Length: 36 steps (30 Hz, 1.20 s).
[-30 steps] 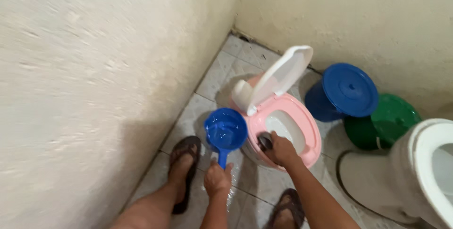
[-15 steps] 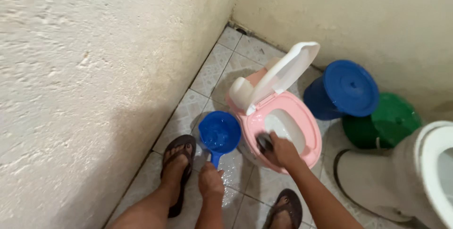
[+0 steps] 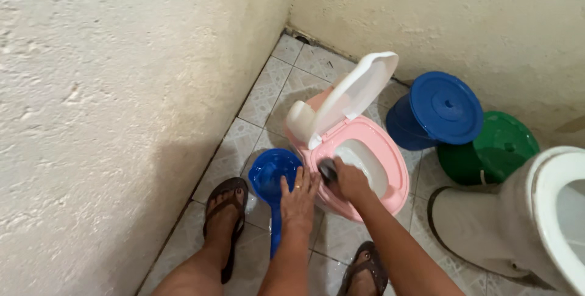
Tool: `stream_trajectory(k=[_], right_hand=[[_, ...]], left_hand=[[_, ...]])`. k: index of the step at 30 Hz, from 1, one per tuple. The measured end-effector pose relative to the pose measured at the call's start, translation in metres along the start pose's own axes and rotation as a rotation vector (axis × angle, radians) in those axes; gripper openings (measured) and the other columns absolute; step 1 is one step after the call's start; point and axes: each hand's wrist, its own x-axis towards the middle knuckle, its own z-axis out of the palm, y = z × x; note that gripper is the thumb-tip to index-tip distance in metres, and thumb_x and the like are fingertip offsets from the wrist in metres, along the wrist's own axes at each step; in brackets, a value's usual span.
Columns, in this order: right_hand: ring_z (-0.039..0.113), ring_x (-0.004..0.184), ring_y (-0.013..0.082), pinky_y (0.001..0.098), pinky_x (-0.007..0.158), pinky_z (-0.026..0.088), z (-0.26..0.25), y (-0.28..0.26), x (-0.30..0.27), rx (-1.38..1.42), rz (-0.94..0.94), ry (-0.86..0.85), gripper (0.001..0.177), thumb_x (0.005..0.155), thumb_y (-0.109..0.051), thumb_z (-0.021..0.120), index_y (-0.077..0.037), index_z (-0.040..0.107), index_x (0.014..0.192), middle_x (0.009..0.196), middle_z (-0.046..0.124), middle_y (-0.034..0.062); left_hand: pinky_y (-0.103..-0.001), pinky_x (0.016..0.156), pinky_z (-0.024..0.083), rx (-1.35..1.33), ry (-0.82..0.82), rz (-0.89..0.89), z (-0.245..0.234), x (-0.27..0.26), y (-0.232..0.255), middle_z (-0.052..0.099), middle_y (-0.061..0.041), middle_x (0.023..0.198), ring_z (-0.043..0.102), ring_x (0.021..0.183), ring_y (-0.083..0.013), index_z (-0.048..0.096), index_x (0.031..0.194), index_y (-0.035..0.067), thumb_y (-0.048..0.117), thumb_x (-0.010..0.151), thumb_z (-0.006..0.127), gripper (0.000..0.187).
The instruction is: The person cleans a pink and white potty chair by rinsing it with water from a blue scoop and scrubbing the surfaces with a brush, then rinses and wipes a small white basin.
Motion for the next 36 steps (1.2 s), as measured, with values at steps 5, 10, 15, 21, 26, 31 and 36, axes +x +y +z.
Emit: stream_trajectory(k=[5,10,15,21,26,31,36], right_hand=[[0.068,0.087,0.0478,0.0564,0.078,0.053,0.010,0.021,-0.025,0.020,-0.131,0.043,0.071,0.080,-0.037,0.076,-0.007,0.045,0.136,0.093,0.072,0.0265],[0.070,0.090,0.0438,0.0531,0.079,0.055,0.011,0.032,-0.038,-0.039,0.003,-0.045,0.079,0.072,-0.036,0.081,-0.006,0.043,0.135,0.096,0.072,0.0237],[0.069,0.090,0.0439,0.0535,0.079,0.054,0.013,0.012,0.014,-0.004,0.035,0.021,0.058,0.080,-0.034,0.076,-0.010,0.050,0.127,0.095,0.073,0.0227],[0.070,0.085,0.0430,0.0530,0.076,0.055,0.006,0.041,-0.053,-0.022,-0.134,-0.034,0.057,0.082,-0.036,0.076,-0.011,0.051,0.126,0.090,0.072,0.0214],[0.069,0.083,0.0456,0.0554,0.073,0.054,0.025,0.022,0.003,0.037,-0.136,0.122,0.061,0.077,-0.031,0.076,-0.008,0.052,0.128,0.090,0.072,0.0235],[0.068,0.085,0.0467,0.0554,0.075,0.054,0.022,0.023,0.015,0.074,-0.182,0.107,0.057,0.078,-0.035,0.077,-0.007,0.054,0.122,0.091,0.072,0.0249],[0.068,0.085,0.0471,0.0552,0.076,0.053,-0.001,0.058,-0.036,-0.021,-0.241,-0.113,0.063,0.079,-0.036,0.077,-0.007,0.051,0.128,0.089,0.071,0.0253]], left_hand=[[-0.066,0.122,0.010,0.115,0.140,0.019,0.012,-0.009,-0.022,0.017,-0.002,0.170,0.010,0.157,-0.0213,0.020,0.161,0.017,0.017,0.092,0.064,0.082],[-0.069,0.120,0.004,0.080,-0.235,-0.020,0.021,-0.011,-0.029,0.000,-0.006,0.173,-0.004,0.159,-0.0245,0.007,0.165,0.016,0.022,0.091,0.067,0.095],[-0.069,0.119,0.005,0.110,-0.061,-0.058,0.026,-0.012,-0.020,0.003,-0.006,0.172,-0.002,0.157,-0.0254,0.011,0.163,0.019,0.020,0.092,0.064,0.089],[-0.070,0.118,0.004,0.143,-0.111,0.102,-0.010,-0.015,-0.014,0.001,-0.005,0.173,-0.004,0.157,-0.0260,0.010,0.164,0.016,0.016,0.095,0.056,0.084],[-0.072,0.118,0.004,0.124,-0.004,0.059,0.009,-0.005,-0.021,0.005,-0.002,0.172,-0.002,0.157,-0.0245,0.014,0.162,0.013,0.017,0.096,0.055,0.077],[-0.071,0.117,0.004,0.109,-0.077,0.116,0.019,-0.012,-0.002,0.001,-0.005,0.172,-0.006,0.157,-0.0230,0.012,0.164,0.012,0.016,0.092,0.057,0.085],[-0.071,0.118,0.002,0.127,-0.076,0.108,-0.002,0.013,0.015,-0.002,-0.007,0.173,-0.009,0.158,-0.0246,0.011,0.164,0.012,0.017,0.092,0.059,0.087]])
